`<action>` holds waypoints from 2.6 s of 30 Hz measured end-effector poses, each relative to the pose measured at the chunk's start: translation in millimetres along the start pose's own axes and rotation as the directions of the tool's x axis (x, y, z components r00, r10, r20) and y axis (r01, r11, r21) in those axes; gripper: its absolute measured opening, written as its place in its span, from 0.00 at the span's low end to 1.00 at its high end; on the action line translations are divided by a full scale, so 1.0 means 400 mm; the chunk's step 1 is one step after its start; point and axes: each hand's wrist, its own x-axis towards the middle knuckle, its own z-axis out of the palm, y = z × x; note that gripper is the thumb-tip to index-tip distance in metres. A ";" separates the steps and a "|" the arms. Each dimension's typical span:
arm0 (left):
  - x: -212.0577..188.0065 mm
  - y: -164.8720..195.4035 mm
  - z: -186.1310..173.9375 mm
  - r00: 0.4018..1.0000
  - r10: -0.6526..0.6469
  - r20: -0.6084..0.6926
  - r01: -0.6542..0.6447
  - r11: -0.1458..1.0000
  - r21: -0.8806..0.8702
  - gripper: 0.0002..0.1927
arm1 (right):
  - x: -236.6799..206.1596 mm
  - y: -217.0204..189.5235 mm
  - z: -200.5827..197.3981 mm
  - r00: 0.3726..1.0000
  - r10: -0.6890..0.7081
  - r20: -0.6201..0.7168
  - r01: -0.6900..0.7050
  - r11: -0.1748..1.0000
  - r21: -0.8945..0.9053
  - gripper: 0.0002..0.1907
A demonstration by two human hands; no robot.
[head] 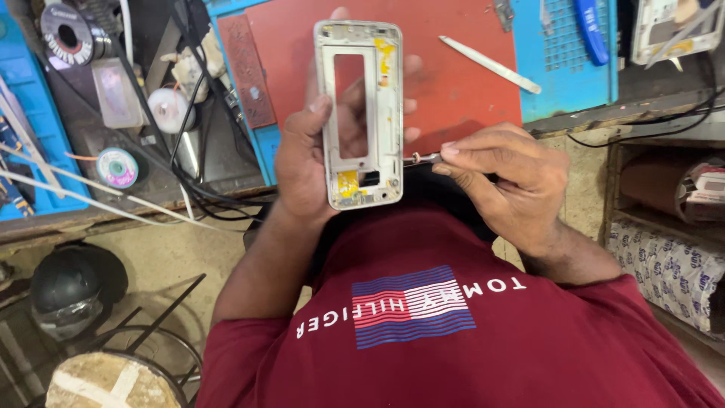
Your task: The person uses a metal spudger to scrape adhesive residue from the inner frame of a disassembled smartphone. They hold the frame with one hand and carefully scrape along the edges and corners to remove yellow residue.
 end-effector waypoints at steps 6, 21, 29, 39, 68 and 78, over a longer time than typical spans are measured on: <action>0.022 0.084 0.023 0.984 0.172 0.046 -0.140 0.587 0.797 0.44 | 0.017 0.011 0.003 0.988 0.132 -0.083 -0.130 0.991 0.030 0.09; 0.019 0.018 0.080 0.908 0.297 0.295 -0.284 -0.081 0.955 0.37 | 0.076 0.012 0.016 0.984 0.179 0.003 -0.178 0.974 0.141 0.09; 0.025 -0.012 0.034 0.910 0.358 0.208 -0.309 0.251 0.917 0.23 | 0.083 0.001 0.026 0.981 0.185 0.050 -0.191 0.971 0.143 0.08; 0.018 -0.005 0.016 0.900 0.399 0.176 -0.277 0.211 0.938 0.19 | 0.091 -0.010 0.030 0.987 0.148 0.066 -0.154 0.983 0.103 0.10; -0.010 0.001 0.003 0.915 0.372 0.157 -0.309 0.395 0.865 0.17 | 0.064 -0.014 0.037 1.000 0.013 -0.020 -0.013 1.000 -0.001 0.11; -0.010 0.001 0.016 0.902 0.380 0.207 -0.340 0.327 0.882 0.19 | 0.059 -0.003 0.043 1.000 0.008 -0.016 -0.008 1.000 -0.001 0.10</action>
